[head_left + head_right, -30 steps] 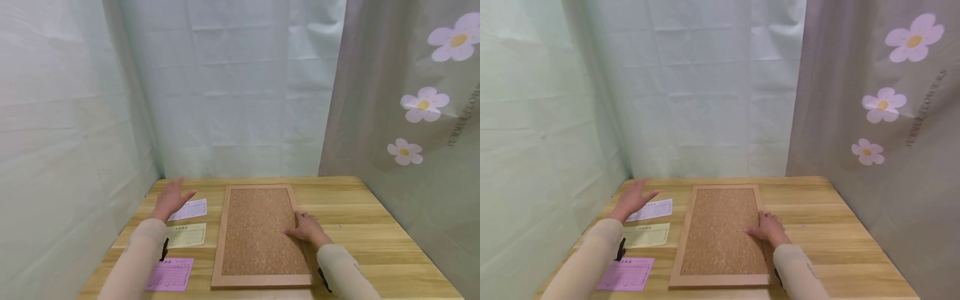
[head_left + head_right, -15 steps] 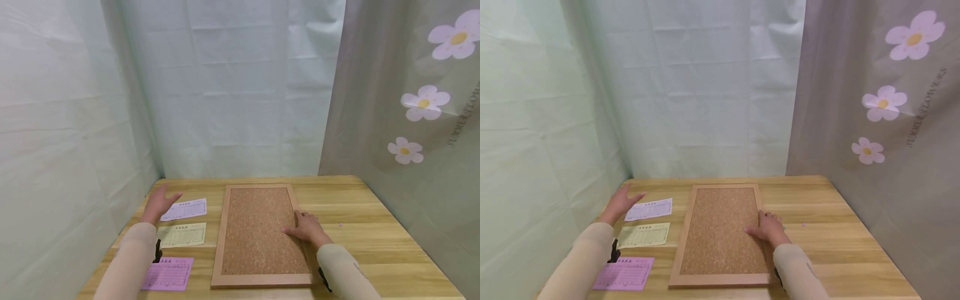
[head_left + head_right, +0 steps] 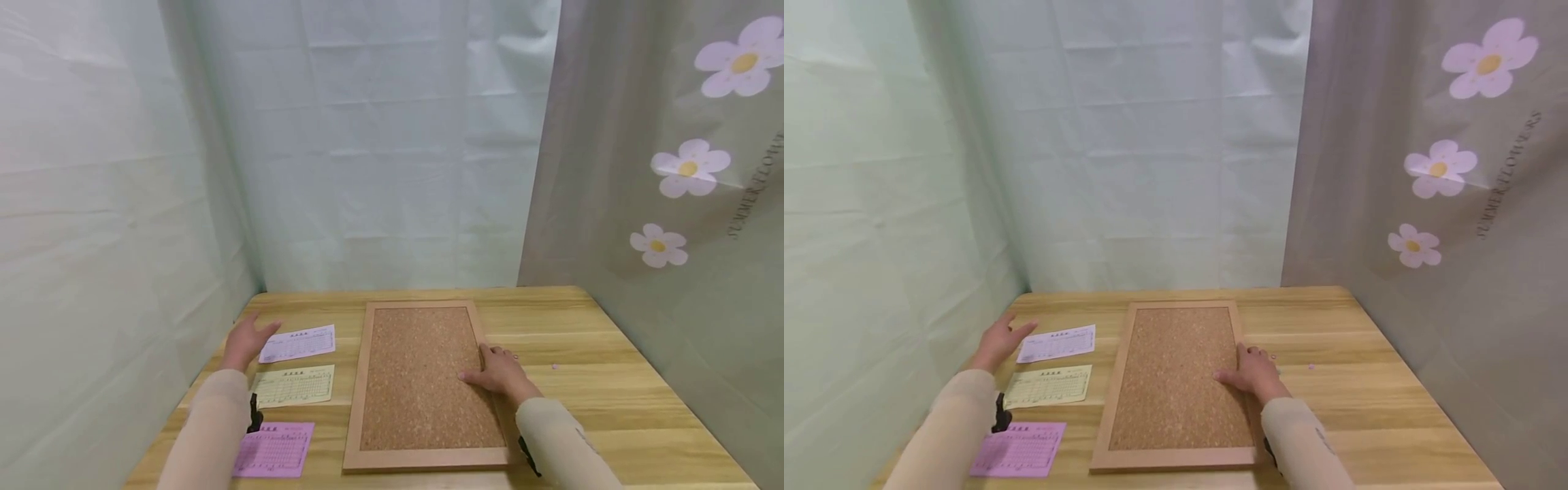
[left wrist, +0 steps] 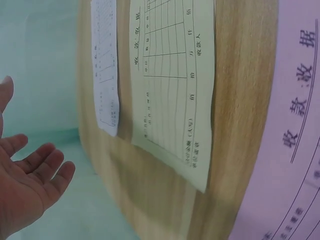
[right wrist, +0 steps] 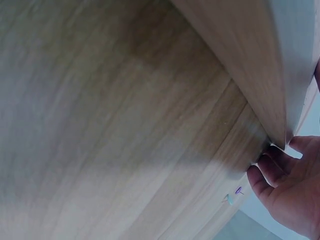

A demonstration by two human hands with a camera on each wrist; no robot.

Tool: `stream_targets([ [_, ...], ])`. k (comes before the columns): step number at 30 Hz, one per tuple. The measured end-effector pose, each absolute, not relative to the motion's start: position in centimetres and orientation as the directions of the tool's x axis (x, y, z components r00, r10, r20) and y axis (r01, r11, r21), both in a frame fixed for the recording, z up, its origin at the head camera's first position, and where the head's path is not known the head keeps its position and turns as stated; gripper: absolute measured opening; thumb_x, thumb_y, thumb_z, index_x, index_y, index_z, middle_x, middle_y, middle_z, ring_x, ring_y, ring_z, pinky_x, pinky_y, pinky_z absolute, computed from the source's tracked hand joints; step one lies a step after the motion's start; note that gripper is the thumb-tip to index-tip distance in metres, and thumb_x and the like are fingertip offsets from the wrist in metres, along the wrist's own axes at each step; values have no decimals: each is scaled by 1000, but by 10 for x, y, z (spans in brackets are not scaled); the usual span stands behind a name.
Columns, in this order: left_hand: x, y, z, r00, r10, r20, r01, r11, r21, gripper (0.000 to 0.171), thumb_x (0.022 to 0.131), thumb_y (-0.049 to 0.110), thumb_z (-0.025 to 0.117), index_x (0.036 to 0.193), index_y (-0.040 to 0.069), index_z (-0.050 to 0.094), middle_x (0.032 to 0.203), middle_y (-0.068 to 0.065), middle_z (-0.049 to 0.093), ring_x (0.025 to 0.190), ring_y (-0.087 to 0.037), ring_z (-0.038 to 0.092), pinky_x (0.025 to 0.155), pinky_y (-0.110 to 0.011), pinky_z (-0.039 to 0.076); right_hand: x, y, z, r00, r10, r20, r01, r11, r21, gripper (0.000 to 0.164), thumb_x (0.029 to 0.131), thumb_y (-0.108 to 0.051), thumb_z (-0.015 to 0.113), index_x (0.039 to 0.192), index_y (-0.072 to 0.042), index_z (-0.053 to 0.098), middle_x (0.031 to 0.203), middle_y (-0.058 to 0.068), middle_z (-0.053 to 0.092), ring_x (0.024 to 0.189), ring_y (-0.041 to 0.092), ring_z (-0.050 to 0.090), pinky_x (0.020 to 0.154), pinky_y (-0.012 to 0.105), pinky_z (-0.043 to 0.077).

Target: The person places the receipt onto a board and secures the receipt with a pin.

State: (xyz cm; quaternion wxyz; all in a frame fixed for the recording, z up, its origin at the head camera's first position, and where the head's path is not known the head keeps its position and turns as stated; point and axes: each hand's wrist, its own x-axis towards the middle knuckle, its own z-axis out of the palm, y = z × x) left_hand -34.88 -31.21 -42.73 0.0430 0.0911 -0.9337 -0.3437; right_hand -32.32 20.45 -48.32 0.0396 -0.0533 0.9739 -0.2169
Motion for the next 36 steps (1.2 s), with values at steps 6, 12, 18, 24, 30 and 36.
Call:
stream_targets([
  [6,-350,-320,-437,-969,-244,-22,-194,709,678,81,101,43,51,147,-17,22,151,-39,21,139,-55,19,112,-61,18,-321,204,-483,-992,-117,-49,-84,896,-435,98,83,-58,72,149,6,36,140,36,42,130,55,36,101,65,32],
  [12,-349,-323,-441,-954,-293,-65,-250,655,713,81,101,44,49,148,-16,23,151,-39,21,139,-56,19,111,-63,19,-321,203,-483,-993,-105,-58,-69,896,-439,98,83,-57,73,149,5,36,141,35,42,131,55,35,102,65,33],
  [18,-346,-323,-445,-943,-313,-116,-294,612,735,83,101,48,47,148,-16,23,151,-39,20,139,-55,19,111,-61,20,-320,202,-481,-993,-101,-57,-67,900,-431,98,83,-57,73,149,5,37,140,35,42,130,55,36,102,64,33],
  [24,-346,-325,-452,-928,-343,-148,-328,559,761,78,102,42,49,147,-17,25,150,-40,23,138,-56,21,111,-61,20,-318,201,-480,-994,-102,-49,-71,900,-429,97,83,-57,73,148,6,37,140,36,42,130,56,36,101,65,34],
  [30,-345,-327,-457,-904,-376,-203,-377,475,795,78,102,43,48,147,-16,25,151,-38,23,138,-54,22,112,-60,20,-318,201,-480,-994,-98,-50,-67,900,-431,98,82,-57,74,148,5,37,140,35,43,129,54,38,100,64,35],
  [36,-348,-330,-462,-884,-394,-252,-414,411,812,78,102,45,47,149,-14,25,152,-36,24,139,-52,23,113,-58,21,-319,202,-481,-994,-92,-51,-62,901,-429,98,82,-58,74,149,5,37,140,34,43,129,54,38,100,64,35],
])
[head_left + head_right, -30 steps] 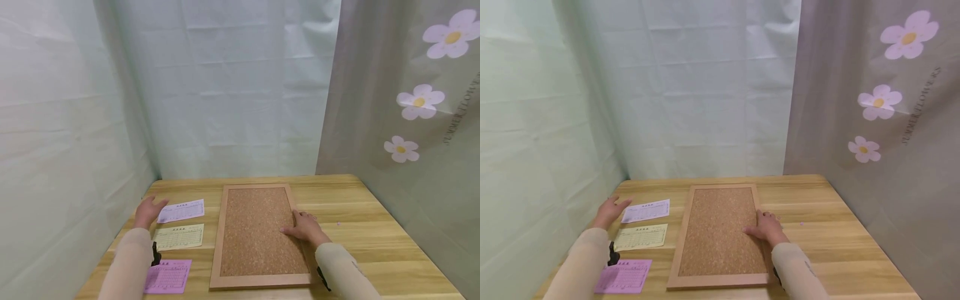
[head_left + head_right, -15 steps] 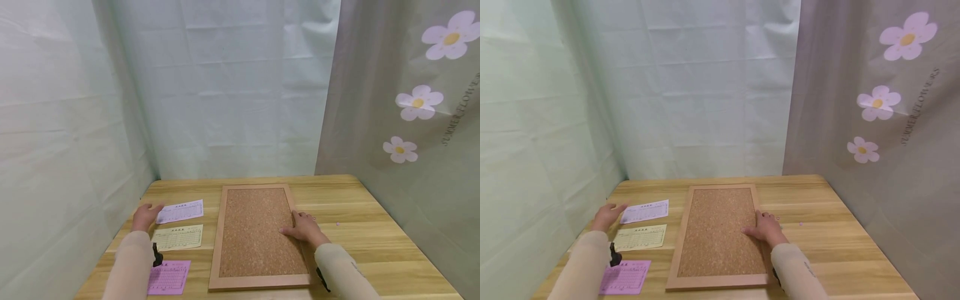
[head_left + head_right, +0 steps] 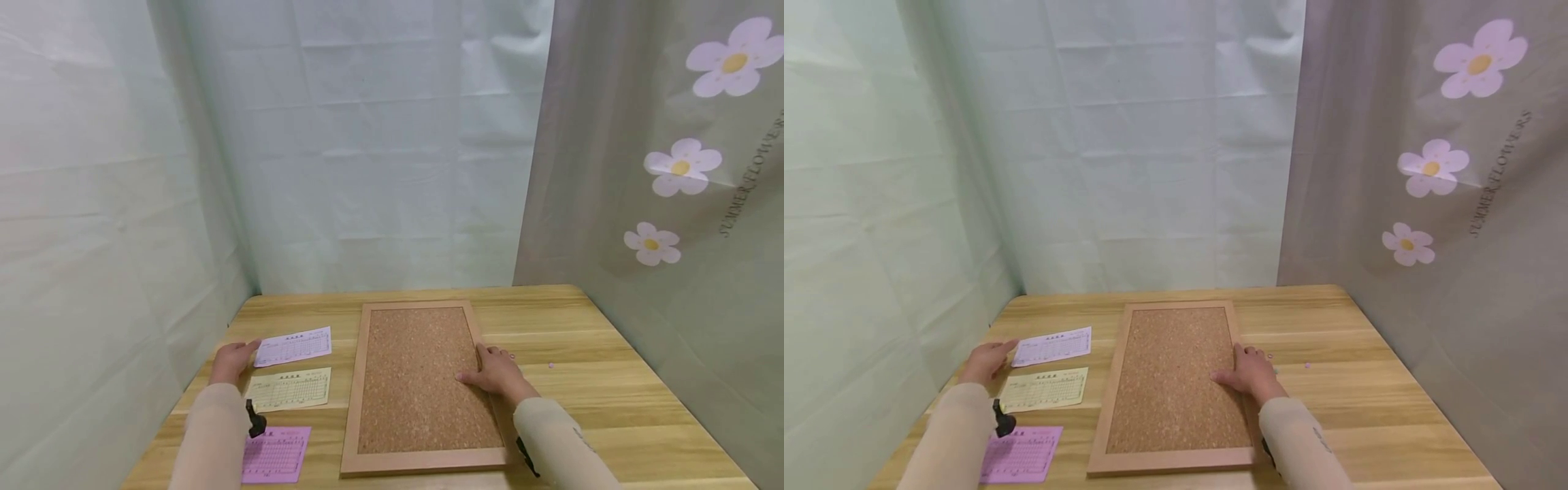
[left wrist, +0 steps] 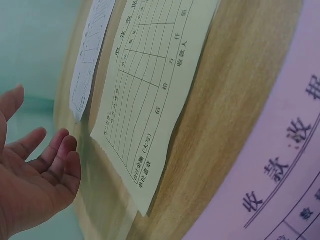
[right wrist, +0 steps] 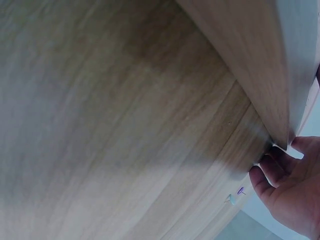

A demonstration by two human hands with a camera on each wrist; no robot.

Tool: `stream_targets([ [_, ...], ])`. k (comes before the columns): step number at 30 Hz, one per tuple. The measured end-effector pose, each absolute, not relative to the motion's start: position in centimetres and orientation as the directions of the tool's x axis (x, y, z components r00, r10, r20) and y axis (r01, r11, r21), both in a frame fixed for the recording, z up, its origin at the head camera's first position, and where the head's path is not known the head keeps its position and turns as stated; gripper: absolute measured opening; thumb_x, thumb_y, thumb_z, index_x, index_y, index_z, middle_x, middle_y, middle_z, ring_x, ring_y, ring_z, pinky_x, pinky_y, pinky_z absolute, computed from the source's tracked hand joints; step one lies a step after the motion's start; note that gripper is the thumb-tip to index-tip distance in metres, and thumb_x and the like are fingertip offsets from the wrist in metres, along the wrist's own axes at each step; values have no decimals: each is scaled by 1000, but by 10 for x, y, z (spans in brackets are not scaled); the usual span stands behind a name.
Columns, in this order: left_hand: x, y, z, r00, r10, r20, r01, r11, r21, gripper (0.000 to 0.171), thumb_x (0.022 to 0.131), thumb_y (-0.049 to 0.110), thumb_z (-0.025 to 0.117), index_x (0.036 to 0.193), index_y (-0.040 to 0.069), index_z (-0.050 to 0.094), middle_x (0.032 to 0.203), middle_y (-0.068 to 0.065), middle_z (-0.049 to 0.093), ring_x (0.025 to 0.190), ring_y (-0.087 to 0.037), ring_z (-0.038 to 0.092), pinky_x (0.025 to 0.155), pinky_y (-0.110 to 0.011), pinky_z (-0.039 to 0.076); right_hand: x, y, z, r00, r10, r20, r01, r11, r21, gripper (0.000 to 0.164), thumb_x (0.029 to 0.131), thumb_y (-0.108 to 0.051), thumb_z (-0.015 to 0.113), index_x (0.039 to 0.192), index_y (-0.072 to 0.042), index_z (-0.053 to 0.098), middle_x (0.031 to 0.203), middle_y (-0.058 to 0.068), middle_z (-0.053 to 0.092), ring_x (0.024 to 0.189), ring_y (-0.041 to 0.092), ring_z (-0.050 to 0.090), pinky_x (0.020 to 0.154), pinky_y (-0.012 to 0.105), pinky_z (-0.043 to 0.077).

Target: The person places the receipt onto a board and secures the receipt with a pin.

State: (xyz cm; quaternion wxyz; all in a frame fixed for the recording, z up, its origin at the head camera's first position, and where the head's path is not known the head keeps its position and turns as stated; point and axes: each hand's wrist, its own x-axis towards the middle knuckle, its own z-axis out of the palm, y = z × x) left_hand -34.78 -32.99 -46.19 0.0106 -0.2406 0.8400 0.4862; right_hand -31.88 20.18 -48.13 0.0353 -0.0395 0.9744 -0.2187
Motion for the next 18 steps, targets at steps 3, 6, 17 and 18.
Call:
stream_targets([
  [3,-348,-332,-465,-880,-399,-259,-420,397,816,77,101,44,49,148,-13,27,151,-35,28,136,-48,31,112,-57,24,-320,202,-482,-995,-92,-48,-63,901,-429,98,82,-57,74,149,5,37,140,34,43,130,54,37,101,63,35],
  [6,-347,-334,-469,-865,-426,-266,-439,386,811,73,100,46,51,142,-12,40,130,-32,47,111,-40,49,99,-51,40,-321,201,-482,-995,-90,-50,-60,899,-435,98,82,-57,73,149,4,37,141,34,43,131,53,37,102,63,35],
  [17,-343,-343,-480,-854,-444,-269,-446,362,819,51,97,42,57,101,-8,56,75,-8,48,70,-21,47,66,-33,38,-322,203,-487,-995,-84,-45,-57,900,-432,99,82,-59,73,149,4,37,141,34,42,130,54,37,102,64,33],
  [18,-343,-344,-480,-857,-440,-268,-444,366,818,50,97,42,57,99,-8,56,74,-8,48,70,-21,46,66,-33,37,-322,203,-487,-995,-85,-44,-58,900,-432,99,81,-59,73,149,4,37,140,34,42,130,54,37,101,64,33],
])
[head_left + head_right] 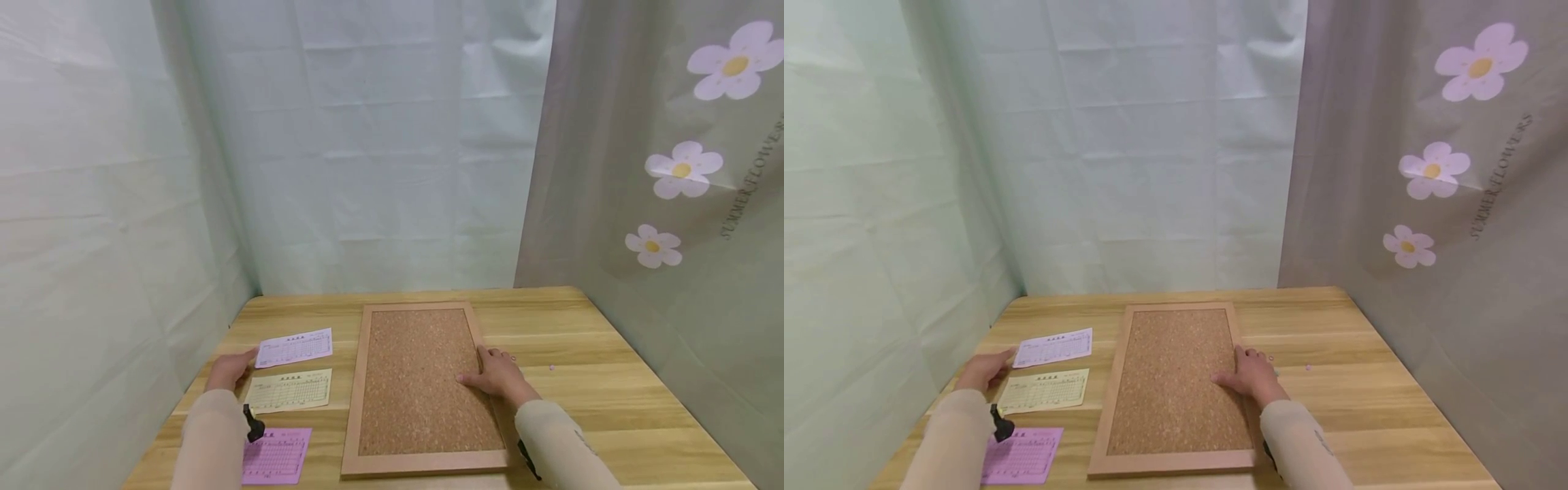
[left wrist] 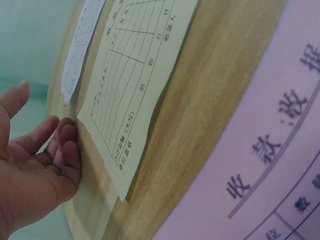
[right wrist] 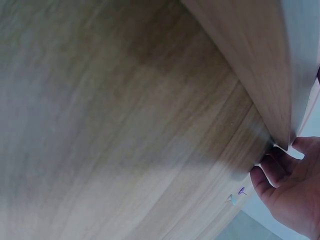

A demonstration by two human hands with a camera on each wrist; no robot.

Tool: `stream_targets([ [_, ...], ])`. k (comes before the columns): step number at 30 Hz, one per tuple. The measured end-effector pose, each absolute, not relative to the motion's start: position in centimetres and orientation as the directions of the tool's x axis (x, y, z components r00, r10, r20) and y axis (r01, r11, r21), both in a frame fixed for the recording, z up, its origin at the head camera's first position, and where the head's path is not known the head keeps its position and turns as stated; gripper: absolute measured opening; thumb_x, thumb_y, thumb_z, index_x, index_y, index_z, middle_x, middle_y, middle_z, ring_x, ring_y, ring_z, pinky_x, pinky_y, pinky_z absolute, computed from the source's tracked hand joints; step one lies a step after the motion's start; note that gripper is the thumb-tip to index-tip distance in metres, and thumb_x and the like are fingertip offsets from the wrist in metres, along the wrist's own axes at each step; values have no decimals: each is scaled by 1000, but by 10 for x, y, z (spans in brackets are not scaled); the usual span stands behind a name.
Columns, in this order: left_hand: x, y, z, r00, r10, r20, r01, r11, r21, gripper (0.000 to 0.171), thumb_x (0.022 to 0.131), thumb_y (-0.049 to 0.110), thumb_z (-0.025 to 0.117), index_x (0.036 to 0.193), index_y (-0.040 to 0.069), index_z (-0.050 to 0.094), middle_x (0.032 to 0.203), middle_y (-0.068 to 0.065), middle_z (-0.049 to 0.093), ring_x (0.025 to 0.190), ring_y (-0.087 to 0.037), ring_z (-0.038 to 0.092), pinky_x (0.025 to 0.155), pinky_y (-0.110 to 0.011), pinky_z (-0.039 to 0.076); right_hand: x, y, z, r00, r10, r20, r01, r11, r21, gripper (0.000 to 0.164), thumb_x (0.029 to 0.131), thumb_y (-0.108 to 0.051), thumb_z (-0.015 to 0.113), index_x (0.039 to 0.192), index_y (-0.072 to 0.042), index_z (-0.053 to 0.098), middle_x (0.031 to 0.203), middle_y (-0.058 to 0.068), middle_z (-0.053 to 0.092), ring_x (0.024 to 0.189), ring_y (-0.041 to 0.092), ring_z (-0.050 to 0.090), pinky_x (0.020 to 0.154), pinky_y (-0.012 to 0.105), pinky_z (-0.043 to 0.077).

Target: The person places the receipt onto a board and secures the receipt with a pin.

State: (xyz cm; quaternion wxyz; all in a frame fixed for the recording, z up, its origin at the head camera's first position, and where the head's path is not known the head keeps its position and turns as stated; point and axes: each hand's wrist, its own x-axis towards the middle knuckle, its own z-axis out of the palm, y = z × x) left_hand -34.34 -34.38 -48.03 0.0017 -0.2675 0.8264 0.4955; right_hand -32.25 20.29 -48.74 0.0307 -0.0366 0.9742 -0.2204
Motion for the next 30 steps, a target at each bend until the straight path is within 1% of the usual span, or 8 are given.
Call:
stream_targets([
  [3,-344,-345,-483,-855,-442,-271,-445,357,821,48,98,41,57,98,-7,57,72,-7,48,68,-20,46,65,-34,37,-322,203,-488,-995,-87,-42,-61,900,-431,100,81,-59,73,149,4,37,140,35,43,129,55,37,101,64,33],
  [7,-344,-344,-484,-844,-459,-277,-456,344,821,48,98,39,58,106,-9,57,74,-8,48,66,-19,46,63,-33,37,-322,203,-488,-995,-90,-42,-64,902,-427,100,81,-59,73,149,5,37,139,35,43,129,54,38,101,64,34],
  [12,-344,-342,-484,-841,-473,-262,-467,390,794,47,97,35,59,108,-11,56,77,-10,49,71,-21,47,64,-32,37,-321,202,-487,-995,-92,-39,-67,902,-426,99,82,-60,72,149,4,37,139,34,44,128,54,39,101,64,34],
  [16,-345,-341,-483,-850,-464,-248,-459,424,780,48,94,31,64,107,-14,54,76,-12,49,71,-24,49,63,-33,39,-322,203,-488,-995,-94,-37,-70,903,-424,99,82,-61,72,149,4,37,139,34,44,129,54,38,101,63,35],
  [20,-344,-337,-482,-869,-442,-224,-439,478,761,62,91,31,67,118,-22,51,93,-25,53,84,-32,50,76,-41,46,-321,204,-487,-995,-96,-36,-72,902,-426,99,82,-60,72,149,5,37,140,35,43,129,55,37,101,64,34],
  [22,-343,-336,-482,-879,-431,-206,-424,504,752,66,91,30,67,122,-25,49,101,-29,52,89,-34,49,82,-44,46,-320,204,-486,-995,-98,-36,-73,902,-426,99,82,-59,73,149,5,37,140,35,43,129,55,37,101,64,34],
  [27,-343,-332,-482,-873,-449,-191,-421,496,760,60,91,29,68,116,-24,53,94,-29,55,83,-34,53,78,-44,48,-318,204,-485,-994,-107,-29,-86,904,-419,97,82,-58,73,148,5,38,139,35,44,128,56,38,100,64,35],
  [30,-344,-331,-483,-875,-453,-169,-407,502,763,63,91,27,68,117,-27,51,104,-38,55,93,-41,54,89,-51,47,-318,203,-484,-993,-115,-20,-97,907,-410,96,83,-57,73,147,5,39,137,35,45,126,55,40,99,64,36],
])
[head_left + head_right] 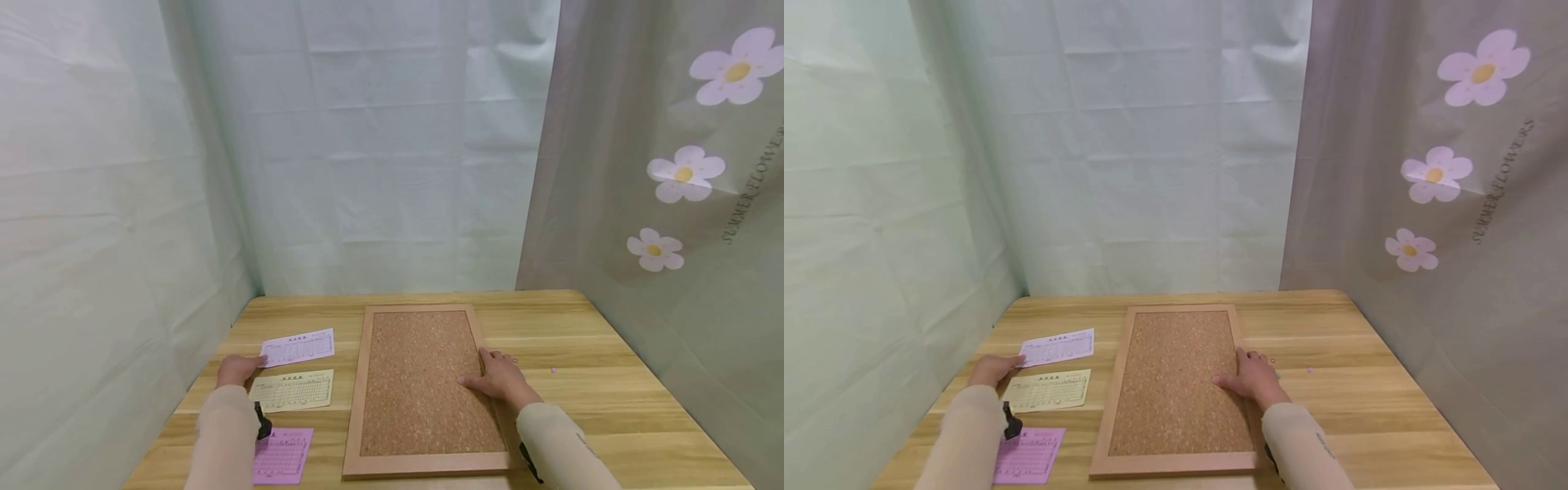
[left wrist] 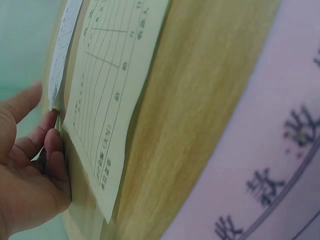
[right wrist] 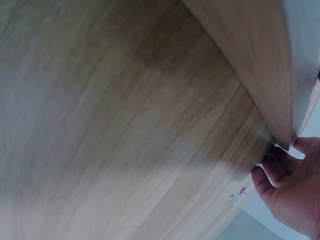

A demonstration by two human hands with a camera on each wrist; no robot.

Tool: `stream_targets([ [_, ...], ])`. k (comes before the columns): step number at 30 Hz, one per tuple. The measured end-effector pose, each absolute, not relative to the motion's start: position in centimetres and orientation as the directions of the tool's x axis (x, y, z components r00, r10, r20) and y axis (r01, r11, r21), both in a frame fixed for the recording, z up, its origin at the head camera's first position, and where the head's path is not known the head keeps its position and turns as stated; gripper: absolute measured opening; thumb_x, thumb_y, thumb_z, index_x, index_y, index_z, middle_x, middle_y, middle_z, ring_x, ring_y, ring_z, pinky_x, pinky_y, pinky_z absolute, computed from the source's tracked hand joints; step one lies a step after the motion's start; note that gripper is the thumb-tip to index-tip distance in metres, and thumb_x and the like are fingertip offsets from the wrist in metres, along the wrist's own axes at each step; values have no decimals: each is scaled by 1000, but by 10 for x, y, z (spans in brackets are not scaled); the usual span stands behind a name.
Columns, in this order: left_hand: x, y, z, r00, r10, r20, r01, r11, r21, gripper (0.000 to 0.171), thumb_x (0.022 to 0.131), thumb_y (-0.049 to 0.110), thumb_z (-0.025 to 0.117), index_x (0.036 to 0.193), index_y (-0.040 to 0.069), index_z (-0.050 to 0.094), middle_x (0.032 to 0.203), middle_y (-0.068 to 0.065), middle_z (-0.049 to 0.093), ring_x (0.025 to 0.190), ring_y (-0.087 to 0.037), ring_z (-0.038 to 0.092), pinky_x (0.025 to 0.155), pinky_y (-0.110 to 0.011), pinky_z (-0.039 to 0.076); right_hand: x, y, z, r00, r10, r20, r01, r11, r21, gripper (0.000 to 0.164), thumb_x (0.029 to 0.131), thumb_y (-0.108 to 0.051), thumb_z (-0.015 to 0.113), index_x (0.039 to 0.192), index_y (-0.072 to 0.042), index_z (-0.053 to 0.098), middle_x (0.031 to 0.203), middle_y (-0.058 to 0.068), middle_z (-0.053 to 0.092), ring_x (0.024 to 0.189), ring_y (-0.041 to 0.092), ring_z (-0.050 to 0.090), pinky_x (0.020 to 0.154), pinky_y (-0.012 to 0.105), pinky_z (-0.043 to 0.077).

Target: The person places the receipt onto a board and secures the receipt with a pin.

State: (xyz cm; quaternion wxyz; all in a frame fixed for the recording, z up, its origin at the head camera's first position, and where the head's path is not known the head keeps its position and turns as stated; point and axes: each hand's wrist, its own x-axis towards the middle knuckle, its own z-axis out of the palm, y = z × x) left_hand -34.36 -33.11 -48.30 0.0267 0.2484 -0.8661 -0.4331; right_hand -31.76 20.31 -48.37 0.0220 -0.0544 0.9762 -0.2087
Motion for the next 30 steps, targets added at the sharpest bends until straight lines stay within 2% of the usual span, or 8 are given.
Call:
stream_targets([
  [2,-343,-330,-483,-882,-449,-142,-394,540,744,68,91,27,68,120,-30,46,118,-44,49,104,-46,51,99,-55,41,-317,202,-483,-993,-120,-18,-102,907,-408,96,83,-57,74,147,5,39,137,35,46,126,55,41,98,64,36],
  [4,-344,-330,-483,-886,-443,-138,-394,561,728,68,91,27,68,120,-31,46,121,-46,47,107,-48,50,101,-56,39,-317,202,-483,-992,-121,-18,-103,906,-410,96,83,-56,74,147,6,39,137,35,46,125,55,41,98,64,36],
  [11,-343,-327,-482,-886,-449,-114,-399,614,680,63,89,24,69,114,-31,50,118,-46,50,105,-50,52,98,-56,41,-316,201,-483,-993,-120,-24,-98,899,-427,96,83,-56,74,147,5,39,137,35,45,126,54,40,99,64,36],
  [20,-346,-324,-484,-862,-480,-161,-438,547,713,59,92,20,66,121,-28,48,123,-43,49,108,-49,50,102,-57,38,-318,202,-484,-992,-121,-30,-97,898,-429,97,83,-60,71,148,5,38,138,35,44,127,55,39,99,64,35],
  [26,-345,-324,-479,-889,-443,-116,-397,618,679,60,90,22,66,116,-29,50,120,-45,50,109,-52,51,101,-55,40,-319,204,-485,-992,-124,-22,-103,904,-414,98,83,-60,71,148,5,38,138,35,44,126,56,40,98,64,36],
  [30,-346,-324,-476,-897,-425,-124,-383,603,700,57,92,21,63,120,-27,51,125,-43,49,114,-53,50,101,-56,39,-318,204,-484,-992,-123,-23,-102,904,-415,98,83,-60,72,148,6,38,138,36,44,126,56,40,98,65,36],
])
